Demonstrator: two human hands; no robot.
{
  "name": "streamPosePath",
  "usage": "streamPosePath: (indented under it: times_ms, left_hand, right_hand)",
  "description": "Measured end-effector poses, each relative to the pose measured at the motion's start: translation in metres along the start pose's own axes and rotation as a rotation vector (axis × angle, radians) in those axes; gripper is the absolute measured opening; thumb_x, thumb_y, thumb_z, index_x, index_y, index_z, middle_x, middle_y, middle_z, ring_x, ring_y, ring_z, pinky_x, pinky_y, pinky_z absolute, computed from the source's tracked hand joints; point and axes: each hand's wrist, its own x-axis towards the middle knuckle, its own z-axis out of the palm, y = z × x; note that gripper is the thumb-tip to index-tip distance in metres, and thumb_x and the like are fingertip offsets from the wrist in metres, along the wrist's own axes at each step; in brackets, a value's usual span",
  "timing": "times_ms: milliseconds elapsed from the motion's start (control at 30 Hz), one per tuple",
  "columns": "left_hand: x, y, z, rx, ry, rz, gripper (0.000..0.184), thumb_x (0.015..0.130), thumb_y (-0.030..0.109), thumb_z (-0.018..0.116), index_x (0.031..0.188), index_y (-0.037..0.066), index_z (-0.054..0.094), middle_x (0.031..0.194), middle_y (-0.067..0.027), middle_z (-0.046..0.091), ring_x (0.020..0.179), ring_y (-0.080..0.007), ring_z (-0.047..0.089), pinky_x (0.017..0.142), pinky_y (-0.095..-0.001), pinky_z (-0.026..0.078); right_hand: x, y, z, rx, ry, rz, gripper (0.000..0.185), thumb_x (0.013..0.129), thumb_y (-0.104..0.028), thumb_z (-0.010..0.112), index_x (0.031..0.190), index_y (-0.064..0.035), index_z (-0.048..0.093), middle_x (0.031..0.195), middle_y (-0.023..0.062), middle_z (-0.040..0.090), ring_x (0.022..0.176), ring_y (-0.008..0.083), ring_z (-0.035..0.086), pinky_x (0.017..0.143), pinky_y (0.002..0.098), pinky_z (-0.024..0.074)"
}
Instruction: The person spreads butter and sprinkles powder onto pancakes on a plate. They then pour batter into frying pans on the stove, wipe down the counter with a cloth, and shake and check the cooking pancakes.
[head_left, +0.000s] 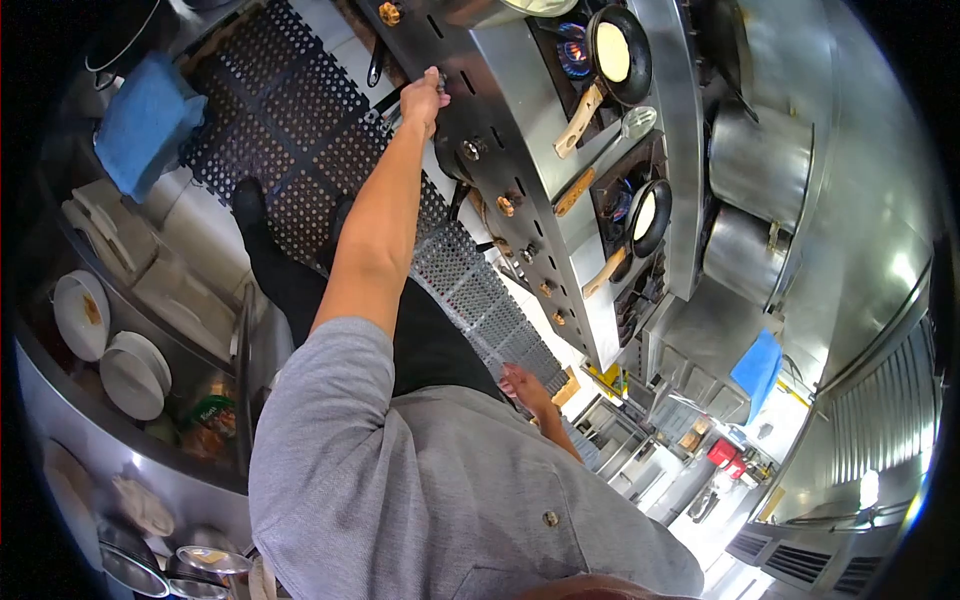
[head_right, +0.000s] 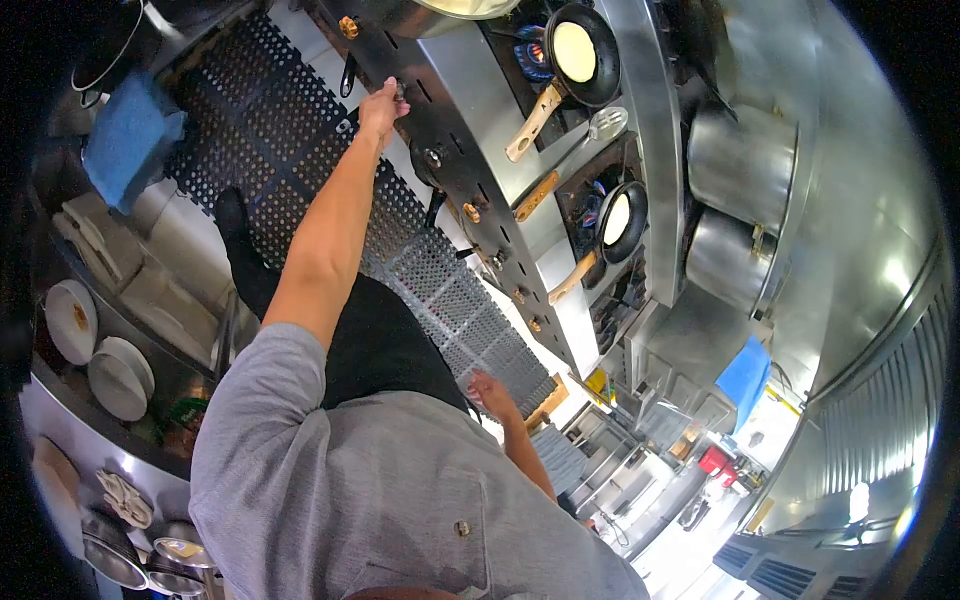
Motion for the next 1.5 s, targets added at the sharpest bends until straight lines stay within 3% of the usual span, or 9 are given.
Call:
streamPosePath:
  times_ms: [267, 367, 433, 467, 600, 733, 1067, 1200, 1500]
  left_hand:
    - [-0.039, -0.045, -0.093, 0.124, -0.204, -0.202, 0.043, 0.088, 0.051, 0.048, 0.079, 0.01, 0.056, 0.059, -0.0017, 0.045, 0.045, -0.0123, 0.042, 0.042, -0.0277, 0.036]
    - [-0.101, -0.058, -0.185, 0.979, -0.184, -0.159, 0.056, 0.087, 0.054, 0.046, 0.067, 0.001, 0.052, 0.048, -0.0058, 0.044, 0.045, -0.0224, 0.045, 0.045, -0.0372, 0.038]
    - [-0.146, -0.078, -0.275, 1.351, -0.1, 0.609, 0.067, 0.086, 0.057, 0.042, 0.083, -0.007, 0.061, 0.071, -0.0257, 0.062, 0.063, -0.0424, 0.057, 0.069, -0.0489, 0.043]
    - [-0.134, -0.067, -0.34, 1.86, -0.372, 0.114, 0.067, 0.085, 0.057, 0.043, 0.09, -0.007, 0.062, 0.08, -0.0283, 0.062, 0.069, -0.0451, 0.058, 0.073, -0.0501, 0.043]
    - [-0.181, 0.026, -0.374, 1.068, 0.227, -0.264, 0.047, 0.088, 0.048, 0.049, 0.066, 0.006, 0.05, 0.053, -0.0029, 0.046, 0.044, -0.0151, 0.047, 0.039, -0.0303, 0.037]
    - [-0.205, 0.105, -0.376, 0.949, 0.261, -0.325, 0.038, 0.089, 0.045, 0.05, 0.081, 0.007, 0.05, 0.054, -0.0016, 0.045, 0.045, -0.0152, 0.046, 0.04, -0.0295, 0.036]
    - [-0.226, 0.09, -0.268, 1.084, 0.057, -0.187, 0.046, 0.089, 0.045, 0.048, 0.107, 0.002, 0.055, 0.08, -0.0128, 0.061, 0.064, -0.0215, 0.057, 0.057, -0.033, 0.045]
    - [-0.225, 0.074, -0.257, 1.76, -0.337, 0.259, 0.059, 0.089, 0.049, 0.044, 0.072, -0.006, 0.06, 0.071, -0.014, 0.063, 0.066, -0.0257, 0.058, 0.063, -0.0378, 0.043]
    - [-0.252, 0.101, -0.253, 1.426, -0.118, -0.127, 0.065, 0.085, 0.056, 0.047, 0.111, -0.004, 0.05, 0.089, -0.0176, 0.062, 0.067, -0.0215, 0.062, 0.053, -0.0299, 0.048]
  right_hand:
    - [0.051, 0.037, -0.013, -0.6, 0.279, -0.612, 0.03, 0.085, -0.034, 0.053, 0.084, -0.0055, 0.062, 0.071, 0.0107, 0.059, 0.068, 0.0199, 0.058, 0.065, 0.0359, 0.0461]
    - [0.08, 0.023, -0.051, 0.103, 0.719, -0.795, 0.022, 0.085, -0.023, 0.054, 0.072, -0.0065, 0.059, 0.061, 0.0042, 0.057, 0.053, 0.0183, 0.053, 0.053, 0.0316, 0.0444]
    - [0.055, -0.043, -0.09, 0.791, 0.655, -0.487, 0.043, 0.092, -0.044, 0.044, 0.084, -0.0053, 0.06, 0.064, 0.0021, 0.057, 0.055, 0.012, 0.053, 0.049, 0.0265, 0.0426]
    - [0.048, -0.067, -0.103, 0.908, 0.706, -0.484, 0.044, 0.093, -0.045, 0.042, 0.088, -0.0046, 0.059, 0.07, 0.0037, 0.058, 0.057, 0.0132, 0.054, 0.051, 0.0267, 0.0441]
    - [0.06, -0.137, -0.124, 1.345, 0.603, -0.523, 0.037, 0.092, -0.037, 0.047, 0.096, -0.0018, 0.054, 0.084, 0.0112, 0.061, 0.067, 0.0188, 0.059, 0.06, 0.0321, 0.0502]
    - [0.062, -0.167, -0.122, 1.14, 0.076, -0.628, 0.024, 0.091, -0.025, 0.051, 0.093, -0.0016, 0.053, 0.083, 0.0128, 0.061, 0.074, 0.0218, 0.062, 0.067, 0.0357, 0.0528]
    - [0.067, -0.163, -0.104, 1.308, 0.252, -0.603, 0.021, 0.093, -0.023, 0.046, 0.097, -0.0026, 0.049, 0.076, 0.009, 0.059, 0.069, 0.0217, 0.062, 0.057, 0.0352, 0.0537]
    - [0.071, -0.154, -0.115, 1.4, 0.342, -0.64, 0.024, 0.093, -0.026, 0.048, 0.096, -0.0021, 0.049, 0.073, 0.0089, 0.058, 0.068, 0.0218, 0.062, 0.057, 0.0358, 0.0539]
    - [0.062, -0.126, -0.122, 1.115, 0.266, -0.634, 0.024, 0.09, -0.027, 0.052, 0.094, -0.0041, 0.05, 0.071, 0.003, 0.053, 0.062, 0.0142, 0.055, 0.057, 0.0282, 0.0507]
